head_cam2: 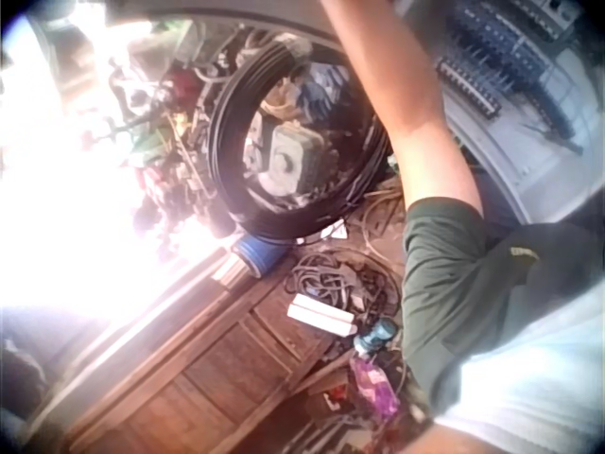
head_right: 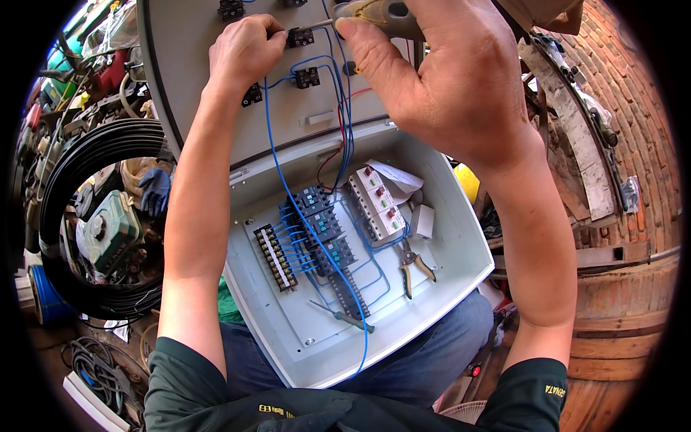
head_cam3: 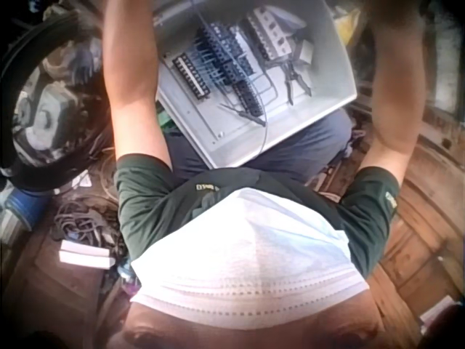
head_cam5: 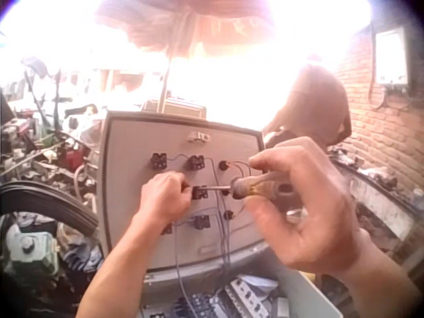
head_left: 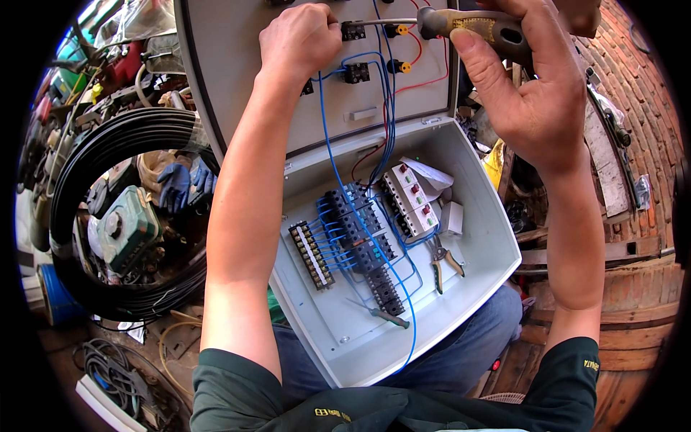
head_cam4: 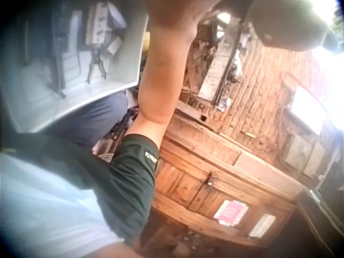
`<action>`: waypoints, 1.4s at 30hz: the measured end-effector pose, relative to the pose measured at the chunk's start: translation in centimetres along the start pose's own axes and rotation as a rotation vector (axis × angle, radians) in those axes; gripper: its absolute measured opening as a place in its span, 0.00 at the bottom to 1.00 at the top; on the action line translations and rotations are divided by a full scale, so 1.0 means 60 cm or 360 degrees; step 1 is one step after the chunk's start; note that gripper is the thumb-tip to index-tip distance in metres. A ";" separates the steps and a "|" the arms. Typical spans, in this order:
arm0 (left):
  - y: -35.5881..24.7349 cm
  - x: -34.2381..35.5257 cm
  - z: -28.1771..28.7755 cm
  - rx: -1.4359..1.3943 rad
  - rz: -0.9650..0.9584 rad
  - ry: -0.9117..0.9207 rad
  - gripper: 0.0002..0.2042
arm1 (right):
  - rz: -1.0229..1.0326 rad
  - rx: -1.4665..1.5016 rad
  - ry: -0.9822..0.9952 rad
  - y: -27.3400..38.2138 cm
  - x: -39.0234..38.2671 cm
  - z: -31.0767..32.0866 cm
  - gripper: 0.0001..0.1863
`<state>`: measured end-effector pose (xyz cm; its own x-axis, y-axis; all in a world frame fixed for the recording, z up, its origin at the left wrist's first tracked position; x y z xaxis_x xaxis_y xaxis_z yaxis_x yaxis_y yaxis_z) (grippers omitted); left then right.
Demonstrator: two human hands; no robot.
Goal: The person is wiring an electrical box, connecting blue wires to terminal blocks and circuit breakers. They use pliers to strip wire ends and a screwdriver to tighten connections.
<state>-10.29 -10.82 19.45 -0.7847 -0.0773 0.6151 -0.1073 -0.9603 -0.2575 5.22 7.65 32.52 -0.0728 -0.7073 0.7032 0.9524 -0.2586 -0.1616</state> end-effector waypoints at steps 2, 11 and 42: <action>-0.001 0.001 -0.002 0.0003 -0.0002 0.0028 0.13 | -0.0129 0.0116 0.0048 -0.013 -0.008 0.000 0.18; -0.008 0.006 -0.009 0.0059 -0.0001 0.0057 0.13 | -0.0531 -0.0038 0.0062 -0.026 -0.010 0.022 0.11; -0.011 -0.003 -0.003 0.0071 -0.0063 -0.0050 0.11 | -0.0919 0.0839 0.0164 -0.020 0.029 0.034 0.18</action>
Point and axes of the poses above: each hand's wrist, its own x-axis towards the middle knuckle, its own z-axis out of the back of the hand, y = z × x, the point moved 5 cm from there along x, towards the middle knuckle, and after that the axes turned 15 degrees about x, right-handed, at the moved point
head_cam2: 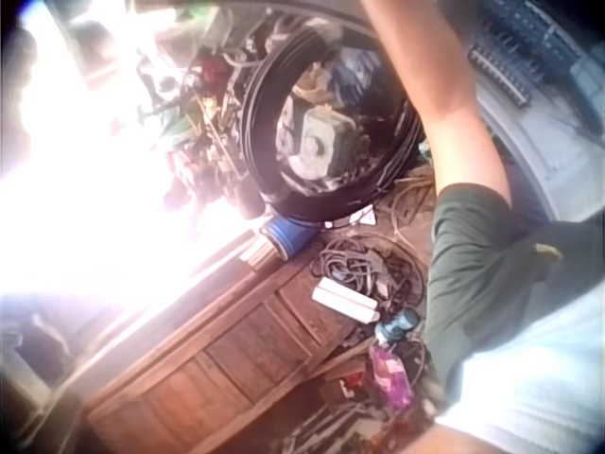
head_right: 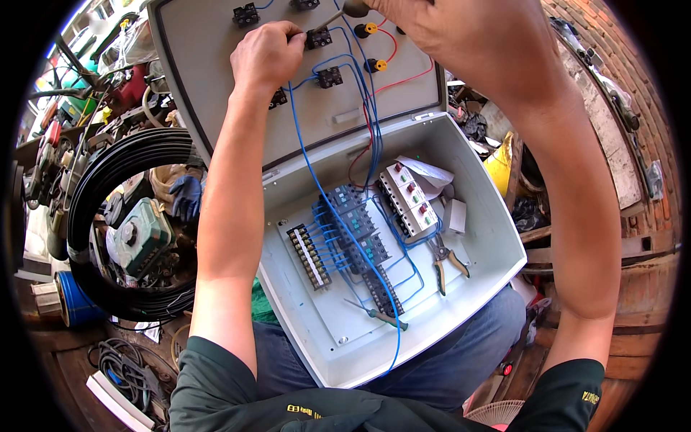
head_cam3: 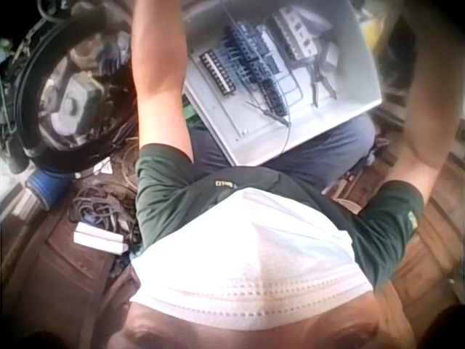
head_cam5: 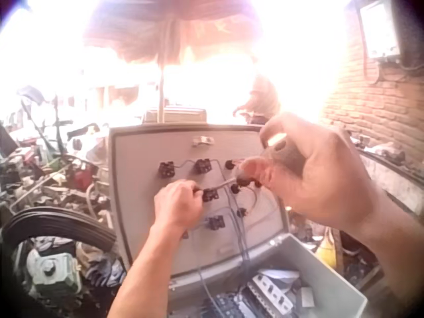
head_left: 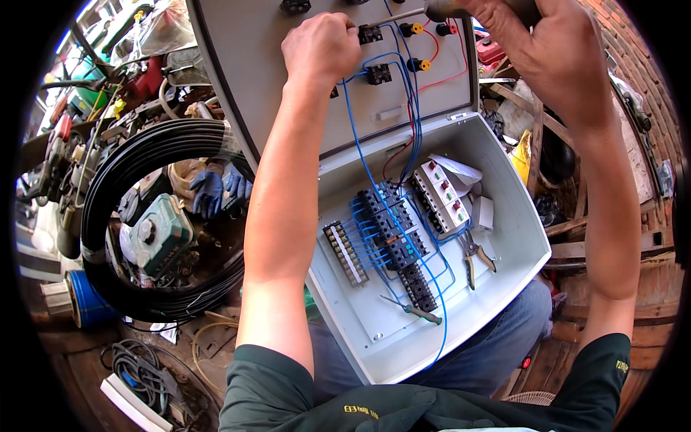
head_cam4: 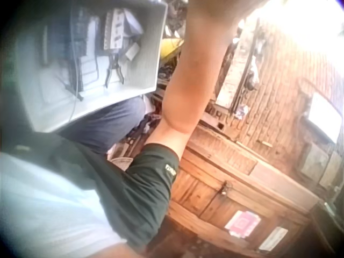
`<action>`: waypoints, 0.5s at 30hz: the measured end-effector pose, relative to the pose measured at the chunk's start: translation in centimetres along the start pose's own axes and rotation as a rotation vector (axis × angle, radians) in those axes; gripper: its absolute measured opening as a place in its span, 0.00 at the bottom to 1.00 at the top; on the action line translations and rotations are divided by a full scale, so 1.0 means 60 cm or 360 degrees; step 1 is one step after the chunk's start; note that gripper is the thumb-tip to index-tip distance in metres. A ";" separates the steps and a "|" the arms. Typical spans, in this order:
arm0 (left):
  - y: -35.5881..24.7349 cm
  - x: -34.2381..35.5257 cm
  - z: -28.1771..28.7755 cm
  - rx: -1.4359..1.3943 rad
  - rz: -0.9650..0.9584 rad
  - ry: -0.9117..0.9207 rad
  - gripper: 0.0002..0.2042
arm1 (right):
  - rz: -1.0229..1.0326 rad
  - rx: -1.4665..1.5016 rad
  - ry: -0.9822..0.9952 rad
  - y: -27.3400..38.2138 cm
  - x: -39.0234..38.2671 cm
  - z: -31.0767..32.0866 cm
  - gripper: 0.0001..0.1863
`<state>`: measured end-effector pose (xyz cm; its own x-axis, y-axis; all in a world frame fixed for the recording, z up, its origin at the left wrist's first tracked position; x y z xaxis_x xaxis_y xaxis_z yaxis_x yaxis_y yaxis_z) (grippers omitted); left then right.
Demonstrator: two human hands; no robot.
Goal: The person is wiring an electrical box, connecting blue wires to terminal blocks and circuit breakers. They use pliers to strip wire ends and a screwdriver to tighten connections.
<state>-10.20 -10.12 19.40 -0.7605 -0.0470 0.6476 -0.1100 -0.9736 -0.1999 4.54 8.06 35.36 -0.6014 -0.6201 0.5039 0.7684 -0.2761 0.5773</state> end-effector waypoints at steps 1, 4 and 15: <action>0.002 -0.001 -0.001 -0.0004 0.0004 0.0000 0.11 | -0.0039 0.0229 -0.0232 0.011 0.006 -0.018 0.16; 0.000 0.000 0.001 0.0002 -0.0024 -0.0009 0.11 | 0.0327 -0.0288 -0.0190 -0.022 0.013 -0.003 0.14; -0.002 0.000 -0.003 0.0005 -0.0027 -0.0030 0.12 | -0.0252 -0.0547 -0.0217 0.046 0.030 -0.021 0.06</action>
Point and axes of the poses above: each hand's wrist, its own x-axis towards the middle knuckle, its own z-axis out of the back of the hand, y = z × x, the point moved 5 cm from there along x, towards the middle knuckle, and after that the axes turned 15 degrees about x, right-handed, at the moved point
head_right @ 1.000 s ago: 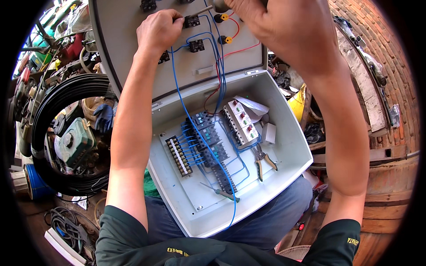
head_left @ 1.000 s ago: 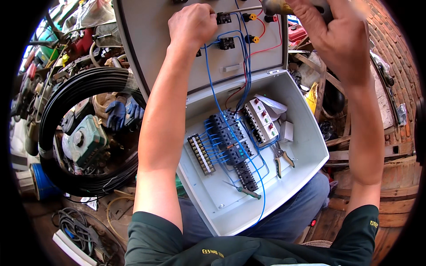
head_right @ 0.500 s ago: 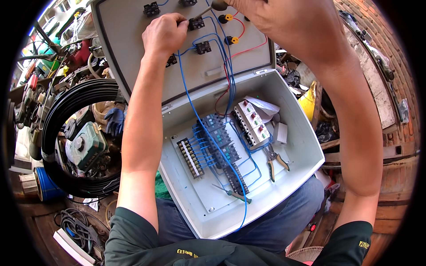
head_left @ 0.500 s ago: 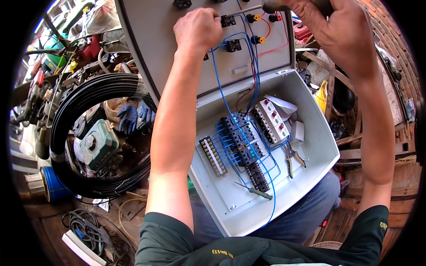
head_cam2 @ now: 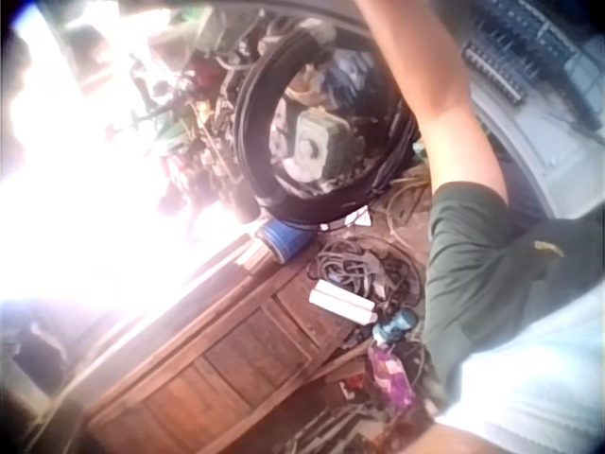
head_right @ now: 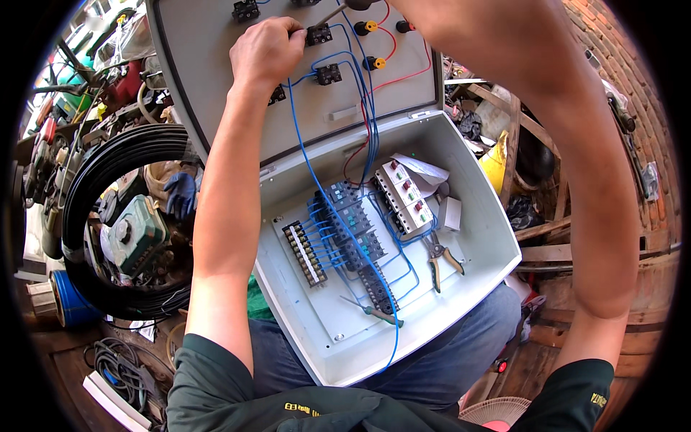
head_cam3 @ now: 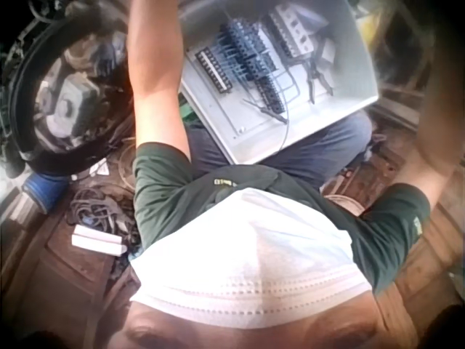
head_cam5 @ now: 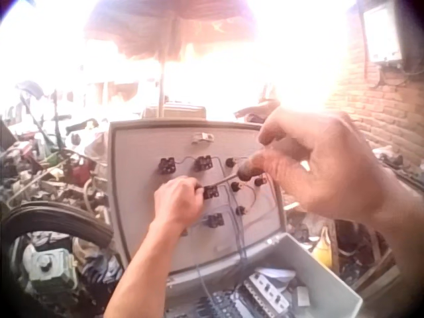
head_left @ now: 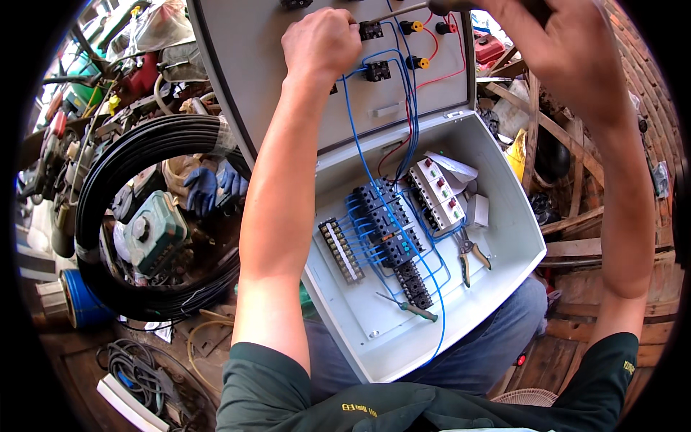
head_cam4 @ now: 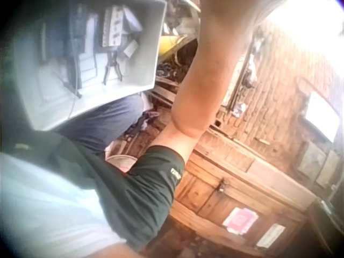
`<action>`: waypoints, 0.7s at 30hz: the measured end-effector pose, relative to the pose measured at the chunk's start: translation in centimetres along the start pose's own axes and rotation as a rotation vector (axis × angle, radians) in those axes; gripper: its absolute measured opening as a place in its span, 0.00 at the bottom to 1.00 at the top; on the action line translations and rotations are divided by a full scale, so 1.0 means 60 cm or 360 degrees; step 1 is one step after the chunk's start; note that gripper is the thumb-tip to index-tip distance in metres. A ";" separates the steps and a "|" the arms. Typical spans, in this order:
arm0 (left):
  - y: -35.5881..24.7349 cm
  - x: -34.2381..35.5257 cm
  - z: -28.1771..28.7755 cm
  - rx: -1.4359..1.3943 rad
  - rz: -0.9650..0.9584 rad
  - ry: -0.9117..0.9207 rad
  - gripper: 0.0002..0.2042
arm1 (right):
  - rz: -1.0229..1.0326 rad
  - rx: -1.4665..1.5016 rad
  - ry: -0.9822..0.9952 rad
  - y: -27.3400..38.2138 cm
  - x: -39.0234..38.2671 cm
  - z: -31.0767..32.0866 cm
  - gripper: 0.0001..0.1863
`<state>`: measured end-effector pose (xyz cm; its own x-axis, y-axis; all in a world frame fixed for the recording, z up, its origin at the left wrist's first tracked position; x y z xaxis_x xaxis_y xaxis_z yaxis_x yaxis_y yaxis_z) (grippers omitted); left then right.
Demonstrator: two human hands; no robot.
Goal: The person is wiring an electrical box, connecting blue wires to terminal blocks and circuit breakers. They use pliers to strip wire ends and a screwdriver to tighten connections.
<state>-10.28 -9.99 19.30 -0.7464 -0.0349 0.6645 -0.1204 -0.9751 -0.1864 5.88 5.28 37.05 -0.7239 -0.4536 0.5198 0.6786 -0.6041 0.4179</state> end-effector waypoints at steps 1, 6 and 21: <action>0.000 -0.001 -0.003 0.0025 -0.0006 -0.0012 0.12 | -0.0034 -0.0078 0.0074 -0.002 -0.001 0.000 0.07; -0.006 0.003 0.003 -0.0024 -0.0002 -0.0022 0.11 | 0.0200 -0.0247 0.0050 -0.014 -0.004 -0.003 0.15; 0.062 -0.004 -0.002 0.0154 0.0038 0.0054 0.13 | -0.0269 -0.0700 0.0755 -0.003 0.034 -0.033 0.20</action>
Point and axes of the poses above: each hand's wrist, its own x-axis towards the middle knuckle, its own z-axis out of the back of the hand, y = z × x, the point moved 5 cm from there along x, towards the middle knuckle, and after that the axes turned 15 degrees about x, right-handed, at the moved point
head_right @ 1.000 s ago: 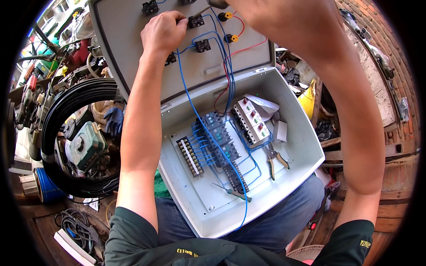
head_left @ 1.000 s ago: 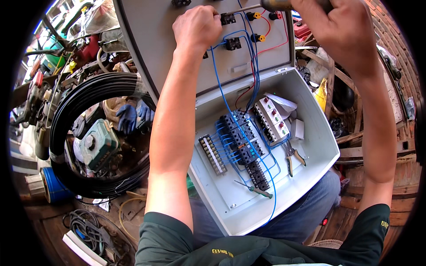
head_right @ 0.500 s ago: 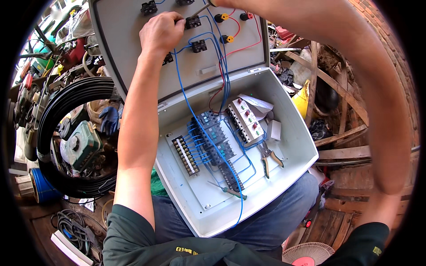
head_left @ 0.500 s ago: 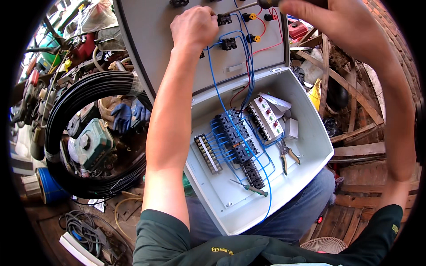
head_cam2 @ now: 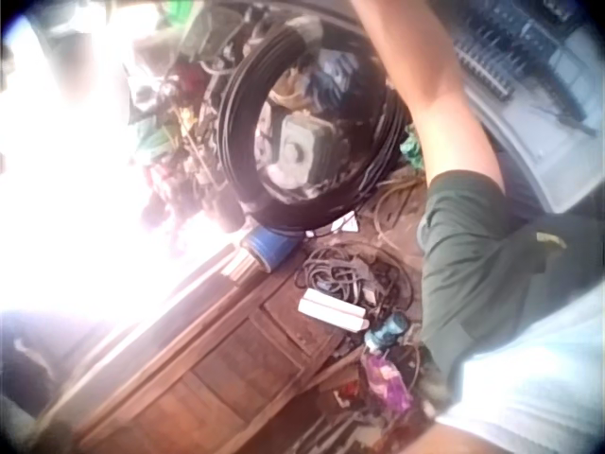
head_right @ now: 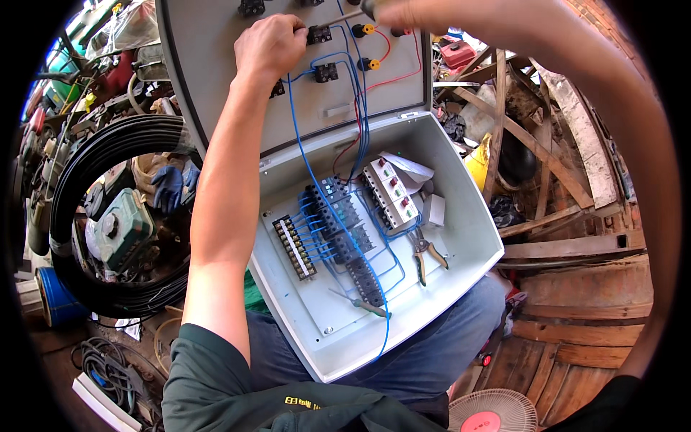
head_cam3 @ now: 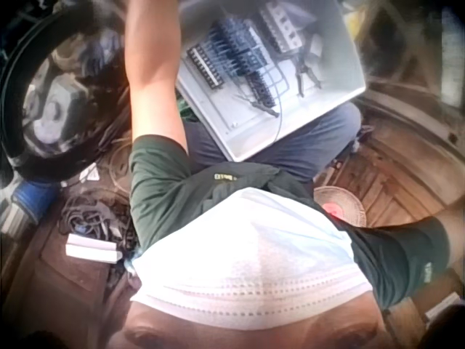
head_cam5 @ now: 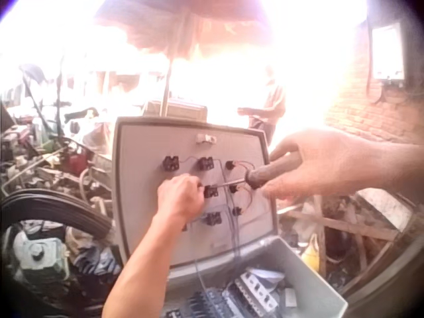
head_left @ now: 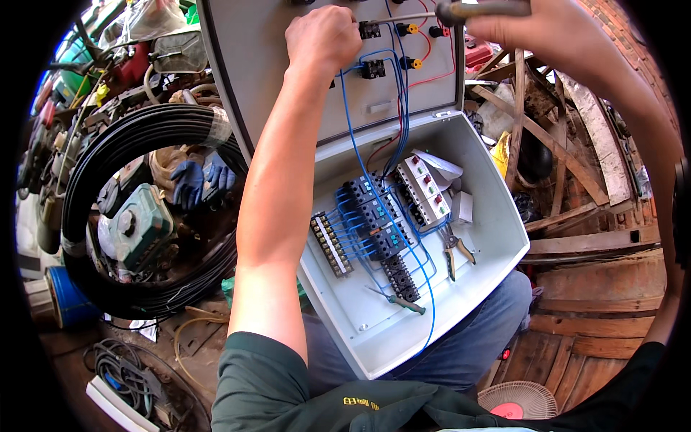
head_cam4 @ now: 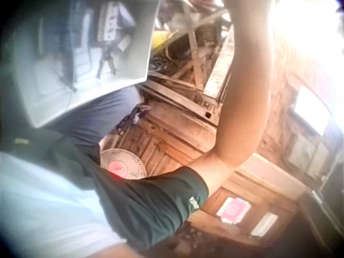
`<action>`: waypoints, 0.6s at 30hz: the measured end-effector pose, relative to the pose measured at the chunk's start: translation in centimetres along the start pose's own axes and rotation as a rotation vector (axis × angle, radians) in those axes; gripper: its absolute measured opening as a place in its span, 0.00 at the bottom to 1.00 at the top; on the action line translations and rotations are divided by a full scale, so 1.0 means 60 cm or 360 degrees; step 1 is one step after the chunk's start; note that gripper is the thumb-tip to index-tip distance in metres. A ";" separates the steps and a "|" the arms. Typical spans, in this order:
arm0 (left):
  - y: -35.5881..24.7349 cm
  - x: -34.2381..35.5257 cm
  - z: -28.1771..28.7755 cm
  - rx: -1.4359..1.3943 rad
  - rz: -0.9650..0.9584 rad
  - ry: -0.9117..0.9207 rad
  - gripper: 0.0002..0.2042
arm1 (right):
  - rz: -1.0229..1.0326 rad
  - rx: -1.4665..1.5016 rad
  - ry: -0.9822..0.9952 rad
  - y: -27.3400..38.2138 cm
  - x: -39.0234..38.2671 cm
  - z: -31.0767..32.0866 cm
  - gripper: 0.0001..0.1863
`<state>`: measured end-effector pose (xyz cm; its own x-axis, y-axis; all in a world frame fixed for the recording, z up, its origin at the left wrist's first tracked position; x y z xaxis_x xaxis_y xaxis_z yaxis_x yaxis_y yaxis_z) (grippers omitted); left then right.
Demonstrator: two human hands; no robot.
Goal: The person is wiring an electrical box, connecting blue wires to terminal blocks and circuit breakers. They use pliers to strip wire ends and a screwdriver to tighten connections.
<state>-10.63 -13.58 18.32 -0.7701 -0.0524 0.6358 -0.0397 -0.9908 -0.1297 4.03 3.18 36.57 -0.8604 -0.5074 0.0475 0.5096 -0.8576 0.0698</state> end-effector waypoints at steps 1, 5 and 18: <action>-0.062 0.016 -0.001 -0.0167 -0.0039 -0.0025 0.13 | 0.0176 -0.0462 0.0056 -0.024 -0.005 0.036 0.19; -0.057 0.011 0.006 -0.0142 -0.0034 0.0070 0.12 | 0.0870 -0.1137 0.0141 -0.029 0.004 0.009 0.17; -0.075 0.011 0.018 -0.0200 -0.0049 -0.0028 0.13 | -0.0147 0.0043 -0.0036 -0.021 -0.001 0.012 0.17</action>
<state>-10.29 -9.32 20.15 -0.7560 -0.0253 0.6541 -0.1436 -0.9685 -0.2034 3.43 4.37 37.18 -0.9036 -0.4239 0.0622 0.4282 -0.8979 0.1020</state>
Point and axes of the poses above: each hand's wrist, its own x-axis towards the middle knuckle, its own z-axis out of the back of the hand, y = z × x, the point moved 5 cm from there along x, towards the middle knuckle, and after that the axes turned 15 degrees about x, right-handed, at the moved point
